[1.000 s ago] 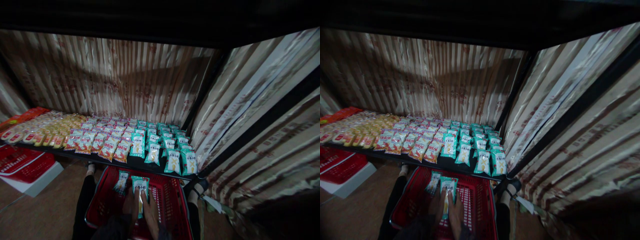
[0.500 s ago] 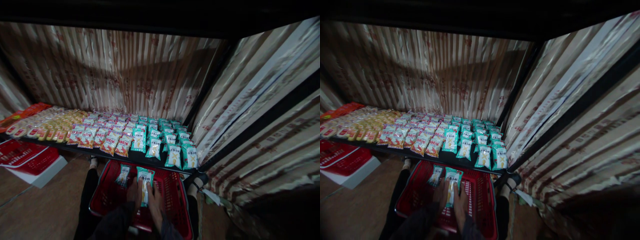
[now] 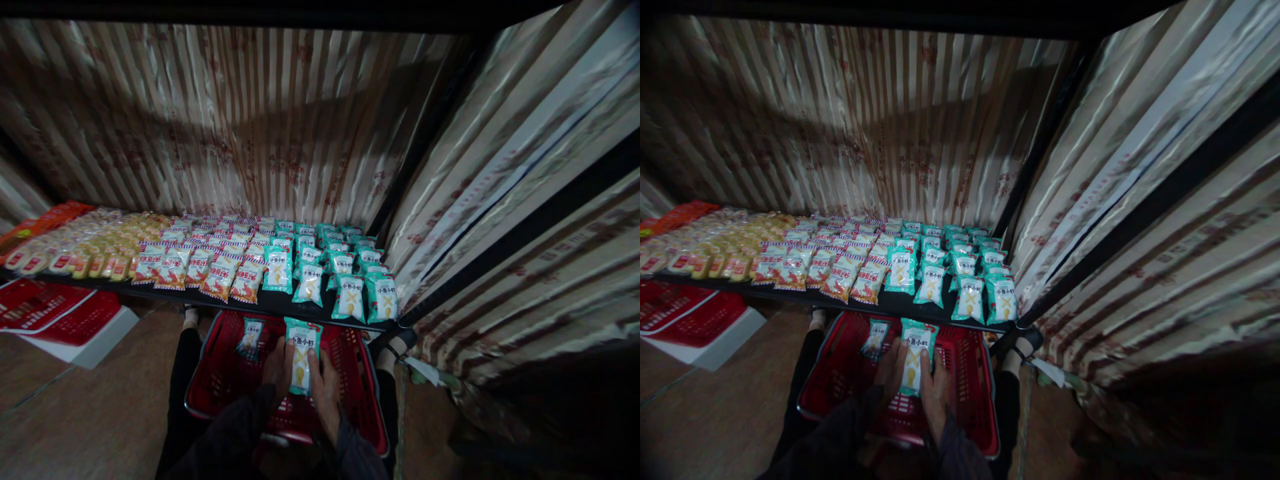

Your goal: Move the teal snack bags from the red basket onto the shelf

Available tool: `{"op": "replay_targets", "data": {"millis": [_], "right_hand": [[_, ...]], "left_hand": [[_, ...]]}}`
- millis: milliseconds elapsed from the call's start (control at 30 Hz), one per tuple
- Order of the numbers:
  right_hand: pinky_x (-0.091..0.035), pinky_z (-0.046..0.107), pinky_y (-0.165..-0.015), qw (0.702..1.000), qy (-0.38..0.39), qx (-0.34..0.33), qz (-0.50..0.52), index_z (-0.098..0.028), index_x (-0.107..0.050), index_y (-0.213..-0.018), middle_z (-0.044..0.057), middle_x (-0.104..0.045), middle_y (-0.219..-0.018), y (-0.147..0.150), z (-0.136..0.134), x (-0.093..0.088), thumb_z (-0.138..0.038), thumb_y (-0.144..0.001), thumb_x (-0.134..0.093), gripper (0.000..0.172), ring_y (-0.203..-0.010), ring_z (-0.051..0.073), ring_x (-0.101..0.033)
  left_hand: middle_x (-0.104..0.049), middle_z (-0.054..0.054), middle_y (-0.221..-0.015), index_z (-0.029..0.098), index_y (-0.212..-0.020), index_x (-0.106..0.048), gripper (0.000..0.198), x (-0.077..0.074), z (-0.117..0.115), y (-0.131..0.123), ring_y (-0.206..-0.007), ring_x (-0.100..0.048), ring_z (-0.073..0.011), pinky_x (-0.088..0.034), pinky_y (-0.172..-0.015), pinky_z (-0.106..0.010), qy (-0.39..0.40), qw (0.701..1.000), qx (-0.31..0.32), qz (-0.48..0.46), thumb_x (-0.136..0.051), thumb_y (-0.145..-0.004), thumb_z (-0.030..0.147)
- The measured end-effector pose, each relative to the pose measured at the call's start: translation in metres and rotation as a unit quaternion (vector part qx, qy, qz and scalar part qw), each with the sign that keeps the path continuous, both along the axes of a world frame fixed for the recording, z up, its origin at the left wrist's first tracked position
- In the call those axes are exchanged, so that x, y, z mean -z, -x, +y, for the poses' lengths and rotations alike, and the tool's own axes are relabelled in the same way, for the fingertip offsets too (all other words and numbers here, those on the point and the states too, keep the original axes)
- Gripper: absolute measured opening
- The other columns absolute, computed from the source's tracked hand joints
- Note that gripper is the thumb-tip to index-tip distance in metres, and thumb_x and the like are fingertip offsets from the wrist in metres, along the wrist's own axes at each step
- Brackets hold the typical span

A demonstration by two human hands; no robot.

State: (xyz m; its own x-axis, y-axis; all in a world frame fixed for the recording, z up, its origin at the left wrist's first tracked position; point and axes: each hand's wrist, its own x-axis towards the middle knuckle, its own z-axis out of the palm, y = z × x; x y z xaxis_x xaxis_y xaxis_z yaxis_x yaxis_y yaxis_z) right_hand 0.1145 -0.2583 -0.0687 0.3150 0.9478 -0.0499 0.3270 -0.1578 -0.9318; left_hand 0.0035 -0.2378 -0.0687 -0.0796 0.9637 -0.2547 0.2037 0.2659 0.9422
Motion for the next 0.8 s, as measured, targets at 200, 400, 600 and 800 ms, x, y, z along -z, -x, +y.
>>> {"op": "replay_targets", "data": {"millis": [200,400,600,800], "right_hand": [[-0.053,0.03,-0.063,0.998,0.001,0.007,-0.062,-0.014,-0.066,-0.109,0.013,-0.075,-0.088,0.0,0.006,-0.007,-0.066,-0.082,-0.036,0.065,-0.074,0.024,-0.07],[-0.052,0.03,-0.064,0.997,-0.017,-0.008,-0.076,-0.014,-0.064,-0.109,0.013,-0.075,-0.089,-0.007,0.011,-0.007,-0.063,-0.084,-0.036,0.062,-0.077,0.024,-0.07],[-0.052,0.03,-0.066,0.998,-0.021,-0.012,-0.06,-0.015,-0.065,-0.11,0.012,-0.075,-0.09,-0.011,0.01,-0.01,-0.063,-0.084,-0.038,0.061,-0.077,0.024,-0.069],[-0.052,0.032,-0.071,0.998,-0.013,-0.057,-0.007,-0.014,-0.064,-0.112,0.013,-0.073,-0.1,-0.011,0.01,-0.01,-0.062,-0.084,-0.041,0.06,-0.083,0.025,-0.068]], "left_hand": [[-0.071,-0.01,-0.091,0.02,-0.105,-0.055,0.047,-0.005,0.008,0.004,-0.078,-0.065,-0.0233,-0.047,-0.07,-0.033,-0.042,0.999,0.012,0.028,-0.025,-0.09,0.054],[-0.071,-0.007,-0.101,0.022,-0.123,-0.051,0.046,-0.016,0.021,0.003,-0.088,-0.066,-0.0209,-0.048,-0.078,-0.031,-0.001,0.998,0.029,-0.059,-0.038,-0.088,0.049],[-0.07,-0.006,-0.099,0.021,-0.11,-0.056,0.044,-0.025,0.022,-0.006,-0.088,-0.065,-0.0204,-0.048,-0.078,-0.029,-0.019,0.997,-0.019,-0.067,-0.043,-0.085,0.054],[-0.069,-0.006,-0.097,0.021,-0.109,-0.055,0.045,-0.029,0.022,0.0,-0.087,-0.064,-0.0218,-0.049,-0.076,-0.033,-0.038,0.997,-0.045,-0.046,-0.038,-0.086,0.055]]}}
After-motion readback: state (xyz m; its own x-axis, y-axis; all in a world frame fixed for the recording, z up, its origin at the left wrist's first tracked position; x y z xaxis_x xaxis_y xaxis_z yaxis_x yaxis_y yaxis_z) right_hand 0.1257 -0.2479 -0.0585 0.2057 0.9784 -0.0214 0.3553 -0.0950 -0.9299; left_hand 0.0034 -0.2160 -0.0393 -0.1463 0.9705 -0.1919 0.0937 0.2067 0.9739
